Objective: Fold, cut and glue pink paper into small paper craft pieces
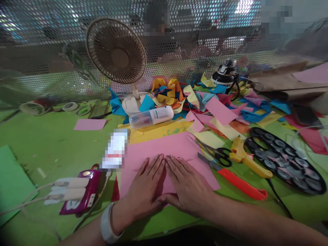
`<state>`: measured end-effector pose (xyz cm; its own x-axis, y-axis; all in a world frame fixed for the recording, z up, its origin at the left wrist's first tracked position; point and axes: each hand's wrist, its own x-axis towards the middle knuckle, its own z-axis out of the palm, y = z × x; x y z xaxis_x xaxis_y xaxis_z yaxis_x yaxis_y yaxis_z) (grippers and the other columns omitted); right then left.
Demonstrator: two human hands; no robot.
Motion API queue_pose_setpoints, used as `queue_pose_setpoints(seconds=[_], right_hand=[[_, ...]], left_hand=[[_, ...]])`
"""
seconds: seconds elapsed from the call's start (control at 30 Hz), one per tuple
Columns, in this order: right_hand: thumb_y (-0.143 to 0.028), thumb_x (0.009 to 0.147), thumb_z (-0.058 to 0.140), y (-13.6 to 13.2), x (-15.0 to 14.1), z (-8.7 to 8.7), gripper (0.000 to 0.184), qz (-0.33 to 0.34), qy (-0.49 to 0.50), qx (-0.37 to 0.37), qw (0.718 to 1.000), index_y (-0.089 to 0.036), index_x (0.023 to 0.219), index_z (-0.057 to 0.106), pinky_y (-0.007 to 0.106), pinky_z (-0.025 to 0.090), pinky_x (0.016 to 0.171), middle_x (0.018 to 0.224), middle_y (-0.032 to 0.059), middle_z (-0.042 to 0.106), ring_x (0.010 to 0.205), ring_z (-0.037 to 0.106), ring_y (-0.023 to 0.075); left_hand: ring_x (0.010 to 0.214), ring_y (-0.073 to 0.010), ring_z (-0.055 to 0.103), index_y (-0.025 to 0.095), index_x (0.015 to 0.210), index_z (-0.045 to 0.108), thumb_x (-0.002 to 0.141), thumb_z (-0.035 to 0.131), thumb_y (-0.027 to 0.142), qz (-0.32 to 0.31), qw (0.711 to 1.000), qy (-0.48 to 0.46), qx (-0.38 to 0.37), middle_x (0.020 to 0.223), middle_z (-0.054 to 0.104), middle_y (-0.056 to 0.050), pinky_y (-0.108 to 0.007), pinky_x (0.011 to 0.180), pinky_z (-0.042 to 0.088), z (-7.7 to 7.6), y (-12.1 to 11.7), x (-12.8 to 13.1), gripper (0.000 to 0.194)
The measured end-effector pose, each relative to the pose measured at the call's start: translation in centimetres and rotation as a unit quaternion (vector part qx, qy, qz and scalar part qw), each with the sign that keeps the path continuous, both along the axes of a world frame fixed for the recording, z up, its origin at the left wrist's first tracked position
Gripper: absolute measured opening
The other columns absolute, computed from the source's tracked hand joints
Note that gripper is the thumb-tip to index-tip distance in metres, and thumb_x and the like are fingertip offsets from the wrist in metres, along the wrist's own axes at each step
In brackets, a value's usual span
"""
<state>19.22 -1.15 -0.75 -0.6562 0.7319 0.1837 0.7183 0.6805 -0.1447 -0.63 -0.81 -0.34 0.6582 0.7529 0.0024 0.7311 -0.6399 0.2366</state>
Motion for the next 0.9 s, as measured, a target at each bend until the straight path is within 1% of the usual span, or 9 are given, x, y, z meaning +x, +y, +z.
queue_pose_setpoints(seconds=[0.13, 0.3, 0.47, 0.57, 0.7, 0.9], right_hand=[[-0.062, 0.083, 0.044, 0.1, 0.1, 0.1, 0.084, 0.002, 0.016, -0.008, 1.000, -0.002, 0.140, 0.029, 0.046, 0.034, 0.107, 0.143, 0.0203, 0.034, 0.134, 0.027, 0.0287], [-0.063, 0.084, 0.040, 0.3, 0.9, 0.3, 0.081, -0.009, -0.017, -0.008, 1.000, -0.003, 0.138, 0.034, 0.047, 0.034, 0.106, 0.141, 0.0185, 0.037, 0.132, 0.031, 0.0297], [-0.064, 0.085, 0.038, 0.5, 2.5, -0.1, 0.081, -0.031, -0.029, 0.005, 0.999, -0.006, 0.141, 0.029, 0.053, 0.026, 0.107, 0.144, 0.0185, 0.033, 0.134, 0.027, 0.0308], [-0.064, 0.085, 0.038, 0.5, 3.1, -0.5, 0.083, -0.026, -0.037, 0.011, 0.999, -0.006, 0.142, 0.026, 0.052, 0.025, 0.108, 0.145, 0.0183, 0.029, 0.134, 0.026, 0.0304], [-0.063, 0.084, 0.041, 0.5, 4.2, -0.9, 0.085, -0.037, -0.039, 0.027, 0.998, -0.005, 0.143, 0.021, 0.050, 0.026, 0.109, 0.146, 0.0195, 0.027, 0.135, 0.026, 0.0302], [-0.063, 0.083, 0.042, 0.3, 6.2, -1.5, 0.087, -0.070, -0.057, 0.045, 0.995, -0.004, 0.143, 0.022, 0.047, 0.030, 0.107, 0.146, 0.0186, 0.027, 0.135, 0.024, 0.0309]], left_hand=[[0.139, -0.0303, 0.006, 0.007, 0.144, 0.012, 0.083, 0.029, 0.068, -0.011, 1.000, -0.003, 0.017, 0.151, 0.011, -0.018, -0.052, 0.111, 0.006, 0.0, 0.2, 0.0, 0.088], [0.139, -0.0292, 0.010, 0.009, 0.144, 0.017, 0.085, 0.030, 0.066, -0.014, 0.999, -0.002, 0.034, 0.150, 0.018, -0.017, -0.050, 0.111, 0.010, 0.5, 0.2, -0.2, 0.083], [0.138, -0.0295, 0.013, 0.008, 0.144, 0.016, 0.082, 0.032, 0.070, -0.008, 0.999, 0.012, 0.039, 0.150, 0.018, -0.017, -0.047, 0.111, 0.015, 0.9, -0.3, -1.5, 0.089], [0.138, -0.0297, 0.014, 0.008, 0.144, 0.015, 0.081, 0.032, 0.071, 0.014, 0.998, 0.031, 0.047, 0.150, 0.017, -0.016, -0.046, 0.111, 0.016, 1.0, -0.9, -2.6, 0.091], [0.137, -0.0294, 0.018, 0.007, 0.144, 0.016, 0.080, 0.032, 0.073, 0.051, 0.995, 0.045, 0.072, 0.149, 0.021, -0.016, -0.044, 0.110, 0.020, 1.1, -1.9, -3.9, 0.093], [0.137, -0.0289, 0.020, 0.007, 0.144, 0.017, 0.080, 0.031, 0.073, 0.097, 0.988, 0.081, 0.088, 0.149, 0.021, -0.016, -0.044, 0.110, 0.019, 1.2, -3.2, -5.8, 0.093]])
